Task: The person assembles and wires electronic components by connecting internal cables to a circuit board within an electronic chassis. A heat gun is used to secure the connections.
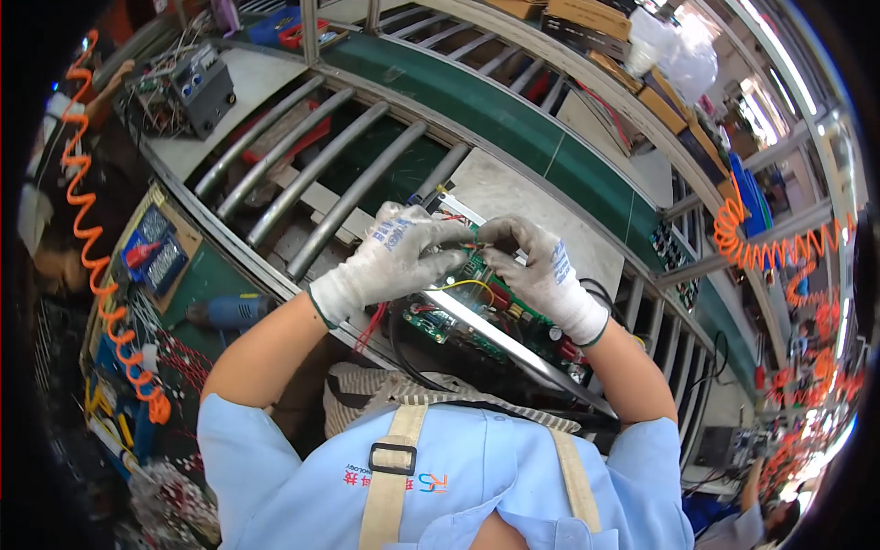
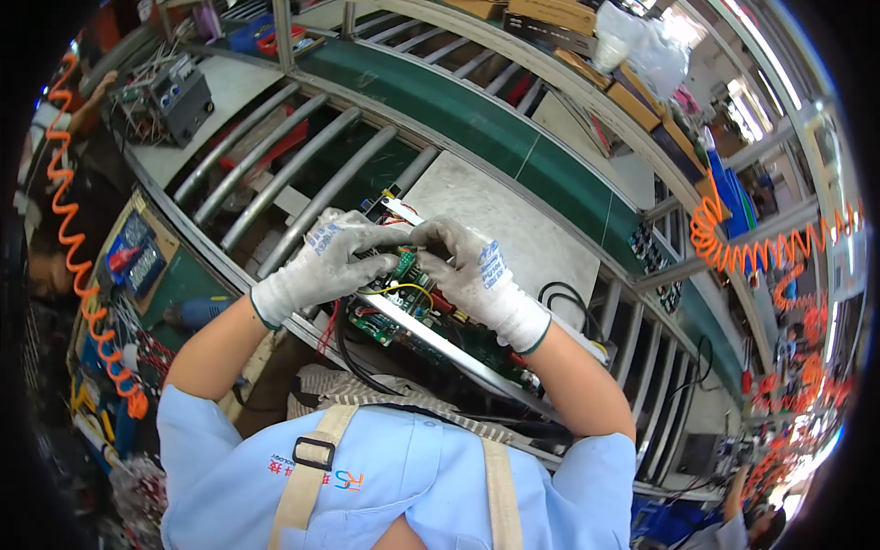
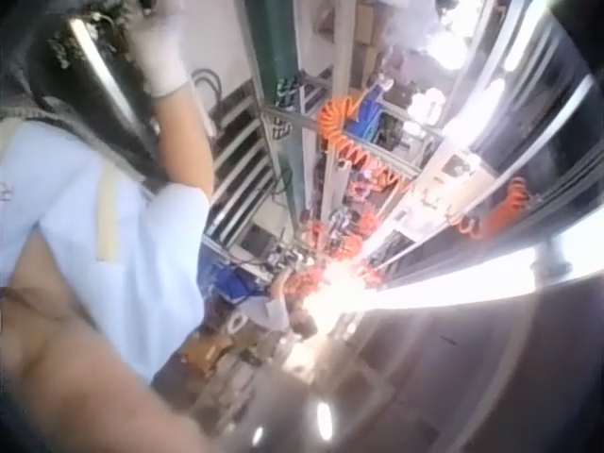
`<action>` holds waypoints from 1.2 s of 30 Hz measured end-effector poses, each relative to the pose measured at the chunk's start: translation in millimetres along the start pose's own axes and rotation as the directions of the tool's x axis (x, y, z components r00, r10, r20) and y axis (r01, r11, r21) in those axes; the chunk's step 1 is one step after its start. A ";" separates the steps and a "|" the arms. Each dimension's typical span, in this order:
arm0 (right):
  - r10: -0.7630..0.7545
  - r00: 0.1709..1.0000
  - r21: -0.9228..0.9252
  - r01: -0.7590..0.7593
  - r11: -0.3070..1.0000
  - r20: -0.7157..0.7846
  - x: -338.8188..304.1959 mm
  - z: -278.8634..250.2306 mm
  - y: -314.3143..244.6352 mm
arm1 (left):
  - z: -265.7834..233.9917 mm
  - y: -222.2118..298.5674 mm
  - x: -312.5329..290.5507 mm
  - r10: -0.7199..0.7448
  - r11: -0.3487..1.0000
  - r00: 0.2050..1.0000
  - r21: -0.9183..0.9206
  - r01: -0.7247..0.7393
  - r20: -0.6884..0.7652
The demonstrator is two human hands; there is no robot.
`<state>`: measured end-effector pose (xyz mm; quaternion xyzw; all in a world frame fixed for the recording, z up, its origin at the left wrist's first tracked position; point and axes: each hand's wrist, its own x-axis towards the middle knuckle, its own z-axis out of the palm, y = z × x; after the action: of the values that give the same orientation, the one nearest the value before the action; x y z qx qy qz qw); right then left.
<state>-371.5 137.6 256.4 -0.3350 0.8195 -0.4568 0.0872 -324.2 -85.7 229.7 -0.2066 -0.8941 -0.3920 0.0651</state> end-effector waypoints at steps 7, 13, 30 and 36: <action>-0.091 0.992 -0.213 0.109 0.971 0.093 9.2 -3.1 6.4 | -7.8 8.3 6.2 -0.055 0.983 0.996 0.177 0.042 0.067; 0.285 0.956 -0.114 -0.292 0.950 -0.071 19.4 -24.4 83.4 | 1.7 8.4 17.4 -0.220 0.738 0.947 0.675 0.004 0.235; 0.382 0.906 0.001 -0.388 0.921 0.183 30.6 -16.5 75.7 | -3.5 26.1 27.4 -0.475 0.585 0.836 0.808 0.069 0.273; 0.404 0.894 -0.019 -0.408 0.913 0.194 31.3 -15.6 73.0 | -5.0 19.0 26.3 -0.428 0.518 0.846 0.853 -0.058 0.317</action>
<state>-436.6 154.8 211.4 -0.1986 0.8537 -0.4029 0.2636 -340.3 -69.5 253.3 -0.1413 -0.9720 0.1461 -0.1177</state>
